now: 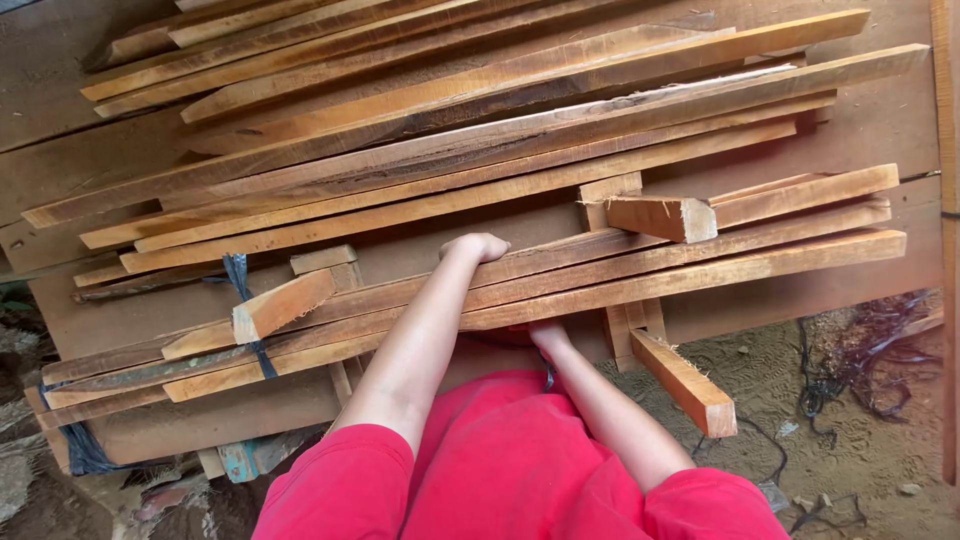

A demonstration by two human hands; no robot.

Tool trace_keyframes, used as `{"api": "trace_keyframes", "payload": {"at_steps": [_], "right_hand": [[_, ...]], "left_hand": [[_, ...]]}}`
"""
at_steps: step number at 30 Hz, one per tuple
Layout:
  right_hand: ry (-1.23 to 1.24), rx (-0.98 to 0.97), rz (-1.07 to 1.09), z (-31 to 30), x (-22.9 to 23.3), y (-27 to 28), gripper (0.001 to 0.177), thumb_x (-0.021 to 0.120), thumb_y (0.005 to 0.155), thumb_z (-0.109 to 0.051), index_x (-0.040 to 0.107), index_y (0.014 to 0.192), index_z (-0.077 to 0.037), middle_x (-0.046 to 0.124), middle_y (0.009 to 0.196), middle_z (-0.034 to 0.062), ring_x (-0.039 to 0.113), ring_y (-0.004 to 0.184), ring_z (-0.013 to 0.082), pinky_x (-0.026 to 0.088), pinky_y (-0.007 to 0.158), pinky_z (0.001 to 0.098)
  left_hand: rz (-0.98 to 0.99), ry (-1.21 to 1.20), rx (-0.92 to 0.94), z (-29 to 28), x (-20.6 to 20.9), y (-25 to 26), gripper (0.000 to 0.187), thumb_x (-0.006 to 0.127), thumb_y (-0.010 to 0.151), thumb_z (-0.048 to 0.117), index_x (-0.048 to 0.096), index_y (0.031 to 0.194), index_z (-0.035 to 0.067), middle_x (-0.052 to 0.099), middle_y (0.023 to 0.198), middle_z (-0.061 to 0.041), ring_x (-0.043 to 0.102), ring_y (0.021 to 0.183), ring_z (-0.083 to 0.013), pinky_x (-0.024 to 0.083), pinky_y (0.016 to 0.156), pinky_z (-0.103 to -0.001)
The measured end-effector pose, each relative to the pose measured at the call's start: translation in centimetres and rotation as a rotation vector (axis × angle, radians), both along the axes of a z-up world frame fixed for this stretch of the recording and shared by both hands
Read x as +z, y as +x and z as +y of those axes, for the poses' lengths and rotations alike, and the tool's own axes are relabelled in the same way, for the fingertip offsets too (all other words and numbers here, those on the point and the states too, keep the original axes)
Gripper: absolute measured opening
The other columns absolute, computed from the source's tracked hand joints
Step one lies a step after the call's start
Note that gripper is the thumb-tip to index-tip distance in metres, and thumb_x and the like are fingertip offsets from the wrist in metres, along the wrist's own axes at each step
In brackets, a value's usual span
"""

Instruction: Bundling several thin wood strips together using plastic ties on a workbench.

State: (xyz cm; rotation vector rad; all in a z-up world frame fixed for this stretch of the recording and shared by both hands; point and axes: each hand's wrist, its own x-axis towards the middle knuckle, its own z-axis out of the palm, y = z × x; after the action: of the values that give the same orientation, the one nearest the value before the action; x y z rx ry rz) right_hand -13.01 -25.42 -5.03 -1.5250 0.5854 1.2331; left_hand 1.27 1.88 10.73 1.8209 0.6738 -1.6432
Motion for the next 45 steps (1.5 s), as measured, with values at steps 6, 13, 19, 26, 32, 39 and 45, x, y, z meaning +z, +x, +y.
{"api": "trace_keyframes", "payload": {"at_steps": [6,13,19,26,32,39,45], "right_hand": [[-0.062,0.017,-0.021,0.4,1.1,0.2,0.048,0.063,0.095,-0.03,0.061,0.133,0.0,0.069,0.122,0.02,0.069,0.095,0.0304,0.062,0.077,0.0408],[-0.112,0.045,-0.039,1.4,2.1,0.6,0.053,0.069,0.091,-0.035,0.064,0.131,-0.001,0.069,0.123,0.0191,0.068,0.102,0.031,0.061,0.082,0.0423],[-0.175,0.068,-0.063,2.3,3.0,1.1,0.057,0.075,0.087,-0.041,0.067,0.13,-0.003,0.07,0.125,0.0182,0.068,0.108,0.0316,0.061,0.087,0.0439],[-0.249,0.107,-0.087,2.9,4.5,1.6,0.064,0.082,0.082,-0.047,0.07,0.128,-0.005,0.071,0.127,0.017,0.068,0.116,0.0323,0.06,0.094,0.0458],[-0.16,0.028,0.0,-1.8,0.9,1.6,0.02,0.069,0.086,-0.014,0.07,0.086,0.006,0.055,0.066,0.0155,0.056,0.048,0.0294,0.049,0.043,0.0418],[-0.015,0.473,-0.251,-0.8,12.0,6.4,0.061,0.063,0.096,-0.057,0.061,0.055,-0.013,0.042,0.04,0.0006,0.041,0.031,0.0122,0.033,0.033,0.0249],[0.01,0.291,-0.193,0.5,14.8,6.9,0.056,0.062,0.101,-0.049,0.057,0.062,-0.008,0.039,0.047,-0.0033,0.038,0.035,0.0057,0.03,0.033,0.0193]], "left_hand": [[-0.141,-0.216,0.147,-1.0,-16.1,-3.5,0.067,0.06,0.086,0.054,0.068,0.133,0.007,0.059,0.147,-0.016,0.052,0.14,-0.0276,0.046,0.114,-0.043],[-0.18,-0.174,0.31,-0.5,-15.7,-4.4,0.058,0.07,0.084,0.047,0.072,0.125,0.006,0.066,0.137,-0.017,0.062,0.129,-0.0299,0.054,0.103,-0.048],[-0.181,-0.326,0.663,-0.3,-15.8,-4.4,0.04,0.075,0.087,0.033,0.076,0.12,0.01,0.074,0.116,-0.018,0.071,0.106,-0.0275,0.062,0.084,-0.046],[-0.507,-0.16,0.411,-1.5,-11.1,-3.8,0.02,0.069,0.089,0.043,0.081,0.1,0.032,0.079,0.095,0.006,0.074,0.102,-0.0187,0.057,0.091,-0.036],[-0.988,0.078,0.545,-3.0,-0.8,-2.5,0.019,0.058,0.1,0.044,0.076,0.098,0.038,0.077,0.082,0.019,0.074,0.09,-0.0075,0.057,0.08,-0.031],[-1.428,0.413,0.614,-7.2,0.6,-5.1,0.019,0.057,0.105,0.04,0.073,0.111,0.03,0.077,0.081,0.012,0.075,0.082,-0.0138,0.053,0.081,-0.033],[-1.286,0.637,0.447,-8.3,-0.5,-8.1,0.026,0.041,0.11,0.039,0.063,0.104,0.026,0.077,0.08,0.007,0.076,0.082,-0.0196,0.046,0.09,-0.038]]}}
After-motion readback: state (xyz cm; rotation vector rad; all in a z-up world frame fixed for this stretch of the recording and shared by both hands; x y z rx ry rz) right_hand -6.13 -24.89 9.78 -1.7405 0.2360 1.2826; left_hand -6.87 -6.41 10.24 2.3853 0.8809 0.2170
